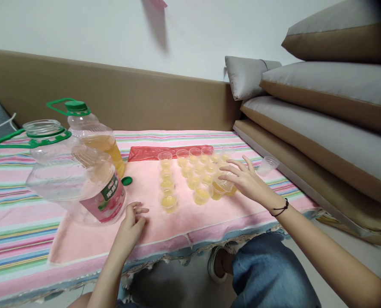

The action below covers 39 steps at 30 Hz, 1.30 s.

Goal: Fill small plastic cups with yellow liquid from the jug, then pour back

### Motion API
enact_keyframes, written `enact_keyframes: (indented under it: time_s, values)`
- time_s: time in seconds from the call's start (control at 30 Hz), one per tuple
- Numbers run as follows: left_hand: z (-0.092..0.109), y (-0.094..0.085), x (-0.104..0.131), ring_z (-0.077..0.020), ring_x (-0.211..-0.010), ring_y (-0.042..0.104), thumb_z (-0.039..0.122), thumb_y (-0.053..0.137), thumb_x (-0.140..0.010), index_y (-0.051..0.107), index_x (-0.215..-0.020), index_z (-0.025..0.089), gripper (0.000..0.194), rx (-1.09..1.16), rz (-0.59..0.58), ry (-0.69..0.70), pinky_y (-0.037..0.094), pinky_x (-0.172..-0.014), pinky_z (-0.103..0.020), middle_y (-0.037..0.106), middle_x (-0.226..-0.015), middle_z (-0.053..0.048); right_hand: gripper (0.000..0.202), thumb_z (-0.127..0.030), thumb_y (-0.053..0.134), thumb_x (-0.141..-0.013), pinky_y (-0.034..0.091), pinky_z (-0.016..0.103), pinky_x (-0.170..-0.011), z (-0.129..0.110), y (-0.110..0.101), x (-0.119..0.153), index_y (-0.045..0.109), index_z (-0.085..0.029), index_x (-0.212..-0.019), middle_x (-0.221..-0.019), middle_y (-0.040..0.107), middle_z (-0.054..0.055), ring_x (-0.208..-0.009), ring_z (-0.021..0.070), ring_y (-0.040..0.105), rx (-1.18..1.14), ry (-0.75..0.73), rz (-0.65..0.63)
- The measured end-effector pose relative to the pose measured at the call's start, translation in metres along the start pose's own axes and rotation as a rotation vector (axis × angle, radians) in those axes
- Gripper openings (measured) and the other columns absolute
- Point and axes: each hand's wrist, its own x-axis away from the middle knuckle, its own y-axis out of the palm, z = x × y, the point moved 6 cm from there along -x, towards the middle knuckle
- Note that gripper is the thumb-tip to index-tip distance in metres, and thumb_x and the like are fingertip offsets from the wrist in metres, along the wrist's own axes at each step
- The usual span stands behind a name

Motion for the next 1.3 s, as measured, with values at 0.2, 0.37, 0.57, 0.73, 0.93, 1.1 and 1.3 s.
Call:
enact_keyframes:
  time_s: [0.2,0.37,0.57,0.73,0.93,1.1,1.3]
  values:
    - [-0.002,0.000,-0.001,-0.0230,-0.085,0.065,0.036,0.057,-0.063,0.044,-0.105,0.021,0.046,0.009,0.002,0.000,0.049,-0.082,-0.043,0.065,-0.101,-0.008,0.055,0.007,0.050,-0.080,0.016,0.067,-0.115,0.000,-0.004,-0.001,0.067,-0.031,-0.116,-0.134,0.061,0.006,-0.140,0.0299,0.038,-0.013,-0.037,-0.002]
    - [-0.002,0.000,-0.001,-0.0219,-0.082,0.065,0.037,0.056,-0.063,0.044,-0.105,0.021,0.046,0.008,0.004,0.006,0.049,-0.081,-0.042,0.066,-0.100,-0.008,0.055,0.007,0.050,-0.081,0.018,0.066,-0.115,-0.003,-0.006,-0.002,0.069,-0.033,-0.114,-0.133,0.061,0.004,-0.140,0.0303,0.037,0.016,-0.061,-0.034]
    - [-0.001,0.000,-0.001,-0.0220,-0.081,0.065,0.039,0.056,-0.063,0.043,-0.105,0.021,0.048,0.000,-0.006,-0.006,0.049,-0.081,-0.042,0.065,-0.100,-0.008,0.052,0.005,0.051,-0.083,0.019,0.067,-0.113,0.001,-0.004,0.006,0.069,-0.032,-0.115,-0.134,0.061,0.004,-0.138,0.0335,0.038,0.050,-0.063,-0.050]
    - [0.000,0.000,-0.001,-0.0240,-0.087,0.065,0.038,0.057,-0.062,0.043,-0.105,0.021,0.048,0.010,-0.003,-0.007,0.049,-0.081,-0.043,0.065,-0.101,-0.009,0.054,0.006,0.048,-0.083,0.021,0.067,-0.111,0.007,-0.002,0.016,0.069,-0.033,-0.115,-0.131,0.063,0.004,-0.137,0.0336,0.038,0.062,-0.044,-0.031]
    - [-0.001,0.000,-0.002,-0.0238,-0.086,0.065,0.039,0.058,-0.060,0.043,-0.104,0.022,0.050,0.020,0.000,-0.033,0.050,-0.079,-0.043,0.064,-0.101,-0.009,0.048,0.001,0.047,-0.087,0.021,0.065,-0.110,0.006,-0.007,0.023,0.069,-0.033,-0.114,-0.122,0.067,0.004,-0.134,0.0330,0.041,0.029,-0.008,-0.031]
    - [0.002,0.000,-0.002,-0.0264,-0.094,0.065,0.041,0.058,-0.059,0.043,-0.102,0.022,0.049,-0.001,0.005,-0.024,0.049,-0.085,-0.046,0.063,-0.102,-0.010,0.052,0.003,0.049,-0.083,0.022,0.064,-0.109,0.010,-0.016,0.032,0.067,-0.033,-0.116,-0.120,0.068,0.003,-0.133,0.0343,0.041,-0.063,0.040,-0.038]
    - [-0.003,-0.002,-0.003,-0.0251,-0.088,0.066,0.041,0.060,-0.061,0.044,-0.102,0.022,0.048,0.009,0.023,-0.012,0.052,-0.081,-0.045,0.064,-0.100,-0.009,0.042,-0.021,0.066,-0.079,0.033,0.058,-0.106,0.044,-0.007,0.057,0.061,-0.028,-0.121,-0.121,0.066,0.007,-0.126,0.0351,0.046,-0.342,0.242,0.111]
